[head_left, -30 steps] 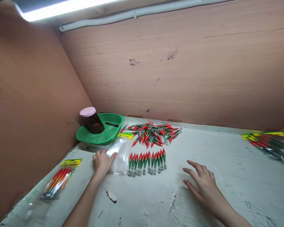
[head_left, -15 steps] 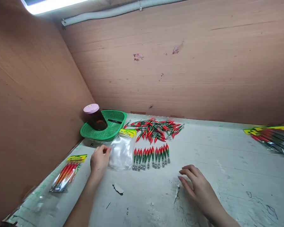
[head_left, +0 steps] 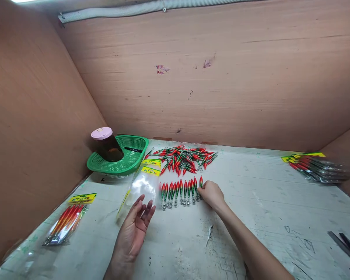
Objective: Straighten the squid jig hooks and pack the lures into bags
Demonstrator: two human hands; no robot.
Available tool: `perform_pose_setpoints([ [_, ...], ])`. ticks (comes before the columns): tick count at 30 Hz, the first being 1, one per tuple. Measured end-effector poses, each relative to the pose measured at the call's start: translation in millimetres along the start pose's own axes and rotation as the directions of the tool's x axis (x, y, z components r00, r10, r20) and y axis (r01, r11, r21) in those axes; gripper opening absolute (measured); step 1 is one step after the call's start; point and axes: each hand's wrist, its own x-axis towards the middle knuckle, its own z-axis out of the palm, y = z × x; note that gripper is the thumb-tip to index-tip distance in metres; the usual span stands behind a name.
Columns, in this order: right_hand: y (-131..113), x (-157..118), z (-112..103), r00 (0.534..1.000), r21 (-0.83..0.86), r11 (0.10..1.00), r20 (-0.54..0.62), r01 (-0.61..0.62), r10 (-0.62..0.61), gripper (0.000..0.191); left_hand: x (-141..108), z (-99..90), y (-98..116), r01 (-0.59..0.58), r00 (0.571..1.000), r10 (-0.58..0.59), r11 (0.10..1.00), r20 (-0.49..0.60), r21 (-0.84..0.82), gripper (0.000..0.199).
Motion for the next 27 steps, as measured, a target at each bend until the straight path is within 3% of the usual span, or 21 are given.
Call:
perform_pose_setpoints([
  [4,2.9,-0.9,-20.0,0.999,0.043,0.998,0.008,0.041,-0.042,0.021,-9.5,6.6,-10.4,-0.015,1.0,0.015,0.999,-0.011,-0.032,0.023],
  [8,5.0,-40.9,-42.4,0.958,0.164,0.944,-0.003,0.285,-0.288,0.01,-15.3,11.2,-22.5,0.008,0.999,-0.006,0.999,0.034,-0.041,0.013],
  [10,5.0,-71.0,-48.8,0.894,0.231,0.872,0.021,0.432,-0.448,0.007,-17.9,13.3,-28.4,0.017,0.997,-0.014,0.999,0.072,-0.039,0.005],
  [12,4.8,-96.4,-49.4,0.794,0.219,0.772,-0.016,0.596,-0.608,0.007,-21.1,15.5,-33.4,0.026,0.994,-0.023,0.999,0.104,-0.028,0.007],
  [15,3.9,-113.7,-41.5,0.6,-0.047,0.621,-0.21,0.782,-0.772,0.01,-26.8,17.7,-39.3,0.05,0.98,-0.054,0.998,0.192,0.028,0.022],
  [17,1.9,-113.6,-34.9,0.507,-0.217,0.571,-0.287,0.792,-0.813,0.014,-30.2,17.5,-43.4,0.06,0.961,-0.082,0.994,0.264,0.091,0.033],
  [20,-3.9,-109.6,-28.3,0.435,-0.298,0.522,-0.313,0.799,-0.845,0.018,-34.0,14.9,-49.6,0.073,0.931,-0.133,0.98,0.339,0.185,0.038],
  [23,-9.9,-110.5,-25.2,0.366,-0.276,0.455,-0.318,0.847,-0.875,0.022,-37.4,11.1,-51.7,0.069,0.892,-0.17,0.967,0.419,0.245,0.039],
  [27,-12.8,-117.8,-23.4,0.332,-0.148,0.399,-0.339,0.905,-0.88,0.022,-42.5,7.6,-45.0,0.112,0.828,-0.139,0.99,0.543,0.083,0.065],
])
